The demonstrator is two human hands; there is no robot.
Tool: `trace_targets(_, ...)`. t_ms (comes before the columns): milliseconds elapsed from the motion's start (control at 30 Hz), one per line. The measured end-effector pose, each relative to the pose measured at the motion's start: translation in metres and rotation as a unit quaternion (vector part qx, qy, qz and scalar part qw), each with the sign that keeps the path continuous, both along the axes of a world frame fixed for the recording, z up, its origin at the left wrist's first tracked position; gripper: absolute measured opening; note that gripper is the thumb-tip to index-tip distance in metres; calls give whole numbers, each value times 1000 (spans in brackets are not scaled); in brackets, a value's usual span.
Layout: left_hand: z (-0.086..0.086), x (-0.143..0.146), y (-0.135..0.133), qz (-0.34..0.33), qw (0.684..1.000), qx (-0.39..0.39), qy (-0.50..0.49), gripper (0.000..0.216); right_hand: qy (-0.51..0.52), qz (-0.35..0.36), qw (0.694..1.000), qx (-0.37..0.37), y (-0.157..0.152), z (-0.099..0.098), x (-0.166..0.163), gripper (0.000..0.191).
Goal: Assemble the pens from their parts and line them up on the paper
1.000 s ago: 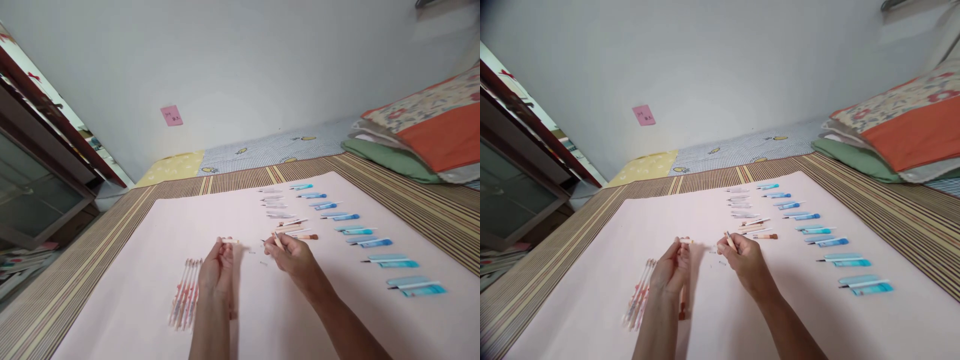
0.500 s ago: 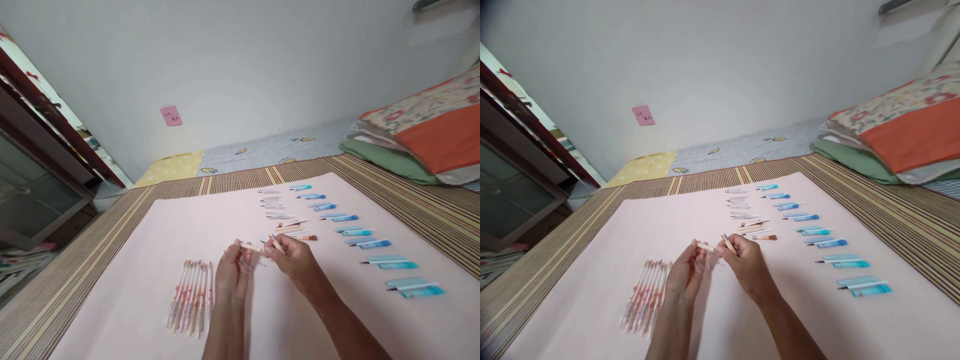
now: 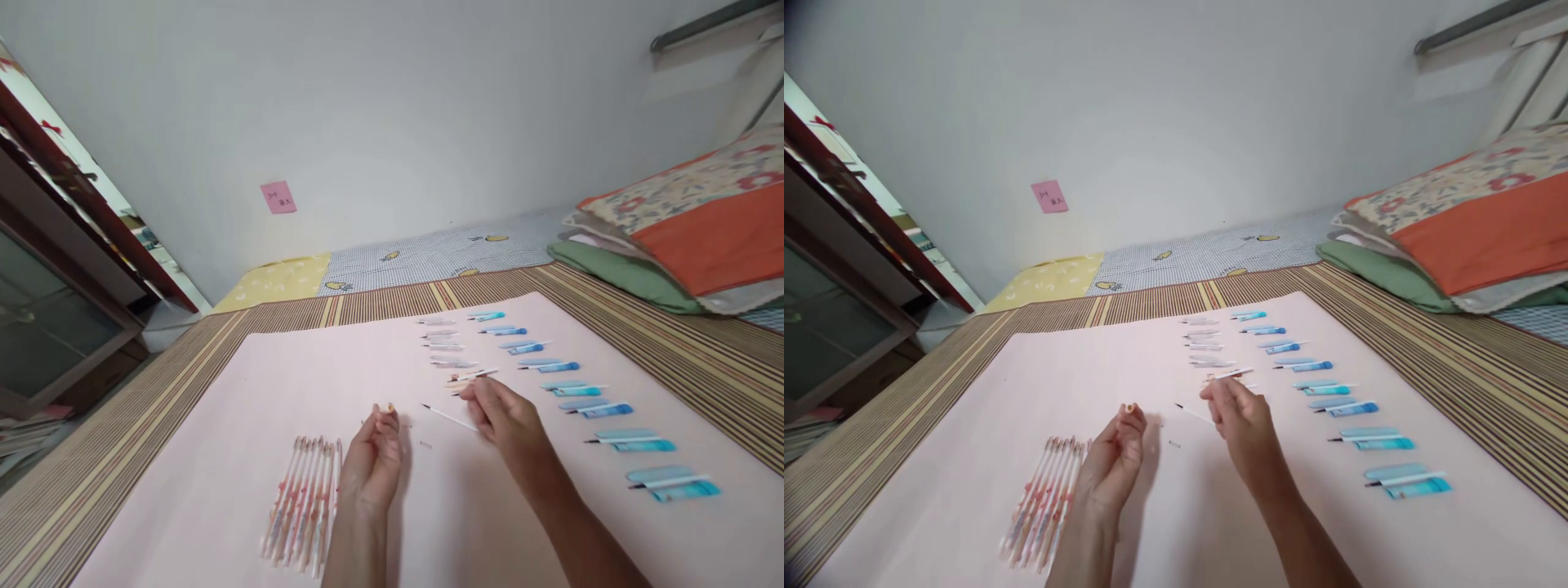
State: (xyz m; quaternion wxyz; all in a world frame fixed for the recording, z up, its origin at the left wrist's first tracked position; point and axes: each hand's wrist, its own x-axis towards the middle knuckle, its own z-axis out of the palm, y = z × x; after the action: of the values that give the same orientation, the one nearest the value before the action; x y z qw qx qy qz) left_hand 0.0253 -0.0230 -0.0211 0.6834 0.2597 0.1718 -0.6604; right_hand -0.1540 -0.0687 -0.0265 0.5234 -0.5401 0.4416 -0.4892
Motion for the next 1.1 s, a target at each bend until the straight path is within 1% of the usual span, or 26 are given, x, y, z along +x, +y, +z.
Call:
trace_targets(33, 0, 5, 0, 9, 1000, -7, 22, 26, 32, -4, 999, -12, -4, -4, -6, 40)
trace_targets(100, 0, 12, 0, 28, 999, -12, 33, 24, 154, 2, 987, -44, -9, -13, -14, 37)
trace_targets(167, -2, 15, 0, 42, 999, -9, 23, 21, 297, 22, 952, -66, -12, -24, -19, 28)
trace_targets(233, -4, 15, -1, 50, 999, -3, 17, 18, 401, 29, 913, -66, -13, -34, -18, 13)
trace_targets(267, -4, 14, -2, 52, 998, 0, 17, 17, 437, 28, 897, -62, -13, -39, -17, 6)
trace_targets(300, -5, 13, -2, 54, 998, 4, 17, 16, 466, 24, 882, -59, -13, -42, -15, 4)
trace_targets(367, -4, 12, -3, 59, 998, 13, 11, 14, 504, 18, 861, -62, -12, -45, -11, 11)
trace_targets(400, -4, 11, -3, 61, 998, 16, 7, 14, 512, 17, 856, -68, -12, -45, -10, 15)
trace_targets(467, -3, 11, -3, 63, 998, 21, -2, 14, 497, 18, 864, -75, -10, -42, -8, 20)
trace_targets(533, -3, 12, -3, 64, 998, 25, -9, 14, 442, 35, 894, -62, -8, -34, -9, 20)
trace_targets(633, -4, 13, -2, 67, 997, 26, -41, 15, 310, 75, 947, -39, -1, -13, -13, 23)
trace_targets(700, -4, 14, -2, 75, 994, 26, -75, 16, 244, 84, 965, -42, 5, 4, -16, 28)
trace_targets(767, -4, 14, -2, 86, 991, 28, -97, 17, 216, 92, 971, -52, 11, 18, -17, 32)
trace_targets(833, -4, 14, -2, 97, 989, 33, -106, 19, 205, 98, 972, -62, 15, 26, -17, 33)
trace_targets(900, -3, 14, -3, 107, 987, 40, -115, 20, 204, 99, 972, -67, 18, 29, -17, 32)
trace_targets(1100, 1, 9, -3, 116, 983, 46, -134, 22, 202, 103, 972, -64, 19, 26, -16, 26)
